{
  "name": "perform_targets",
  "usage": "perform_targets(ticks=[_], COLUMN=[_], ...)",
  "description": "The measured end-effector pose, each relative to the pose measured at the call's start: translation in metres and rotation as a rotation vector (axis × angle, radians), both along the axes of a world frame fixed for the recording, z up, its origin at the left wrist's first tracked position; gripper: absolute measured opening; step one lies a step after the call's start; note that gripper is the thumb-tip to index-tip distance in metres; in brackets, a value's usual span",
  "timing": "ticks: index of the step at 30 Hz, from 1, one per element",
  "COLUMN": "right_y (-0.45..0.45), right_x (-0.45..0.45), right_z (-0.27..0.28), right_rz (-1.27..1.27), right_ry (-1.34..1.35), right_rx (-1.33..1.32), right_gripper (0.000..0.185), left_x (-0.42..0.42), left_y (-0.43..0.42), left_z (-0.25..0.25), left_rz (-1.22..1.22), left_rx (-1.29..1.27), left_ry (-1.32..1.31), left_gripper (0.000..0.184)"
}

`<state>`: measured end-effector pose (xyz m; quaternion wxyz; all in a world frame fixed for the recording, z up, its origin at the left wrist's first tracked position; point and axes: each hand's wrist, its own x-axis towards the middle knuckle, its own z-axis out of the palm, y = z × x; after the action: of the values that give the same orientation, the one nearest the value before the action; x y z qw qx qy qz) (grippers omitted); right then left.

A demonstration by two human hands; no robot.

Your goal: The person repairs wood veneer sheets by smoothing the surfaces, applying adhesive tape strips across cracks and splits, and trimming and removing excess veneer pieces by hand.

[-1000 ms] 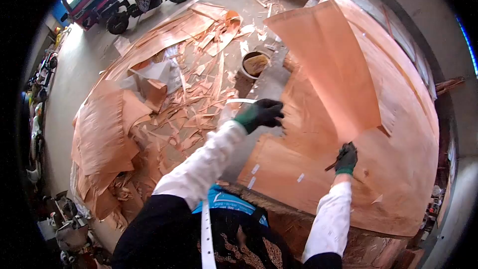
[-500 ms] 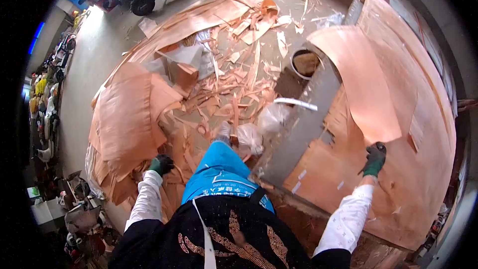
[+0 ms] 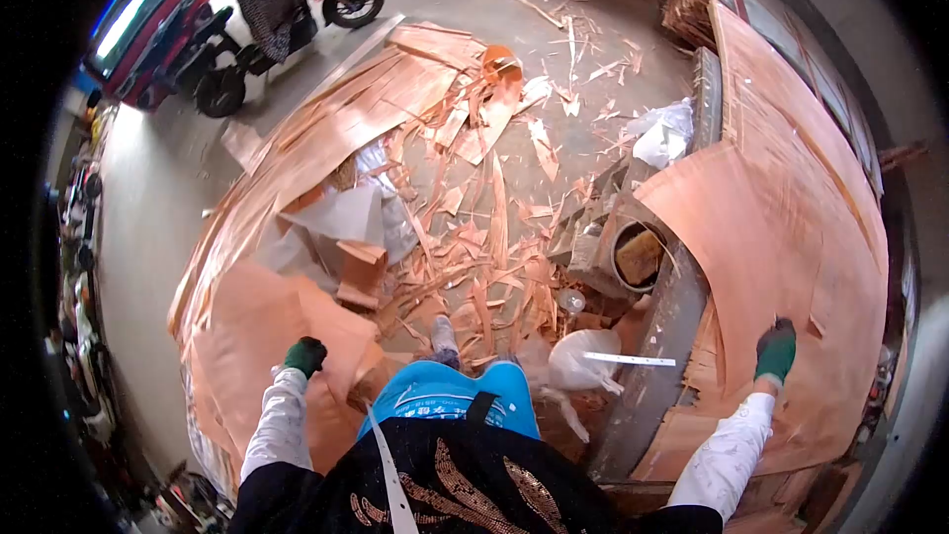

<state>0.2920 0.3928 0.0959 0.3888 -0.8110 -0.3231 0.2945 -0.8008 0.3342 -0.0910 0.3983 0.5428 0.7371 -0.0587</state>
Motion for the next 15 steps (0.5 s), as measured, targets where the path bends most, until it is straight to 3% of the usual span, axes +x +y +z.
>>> perform_targets(ticks=[1,3,4,5,6,7,9,11,12,13,15], right_y=[0.019,0.095,0.126,0.158,0.185,0.213,0.277,0.344,0.374,0.41,0.489], right_x=[-0.048,-0.236,-0.271,-0.305,-0.294,-0.306,-0.355,-0.366,-0.372,-0.385,-0.414], right_z=[0.018,0.088,0.087,0.087,0.044,0.021,-0.006,-0.085,-0.124,-0.157,-0.214], right_rz=[-0.155,-0.054,-0.032,-0.012,0.223,0.35,0.493,0.556,0.637,0.72,0.691], right_ry=[0.317,-0.172,-0.12,-0.067,-0.227,-0.268,-0.23,-0.068,-0.155,-0.242,-0.142], right_rx=[0.129,-0.077,-0.064,-0.052,0.006,-0.03,-0.171,-0.234,-0.168,-0.101,-0.204], right_gripper=[0.02,0.023,0.025,0.027,0.031,0.035,0.042,0.039,0.04,0.041,0.042], left_x=[-0.011,-0.016,-0.018,-0.025,-0.032,-0.026,0.0,0.04,0.044,0.045,0.055], left_y=[0.023,0.072,0.093,0.105,0.119,0.137,0.153,0.178,0.18,0.173,0.169], left_z=[0.002,0.013,0.013,-0.004,-0.02,-0.027,-0.045,-0.022,-0.025,-0.048,-0.043], left_rz=[0.066,0.258,0.386,0.027,-0.305,-0.785,-0.63,-0.005,-0.399,-0.515,-0.315], left_rx=[-0.025,-0.075,-0.102,0.042,0.24,0.47,0.394,-0.109,0.156,0.203,-0.054], left_ry=[0.013,-0.032,-0.088,-0.106,-0.094,0.064,-0.066,-0.434,-0.331,-0.192,-0.233], left_gripper=[0.022,0.03,0.037,0.03,0.023,0.018,0.016,0.02,0.018,0.02,0.019])
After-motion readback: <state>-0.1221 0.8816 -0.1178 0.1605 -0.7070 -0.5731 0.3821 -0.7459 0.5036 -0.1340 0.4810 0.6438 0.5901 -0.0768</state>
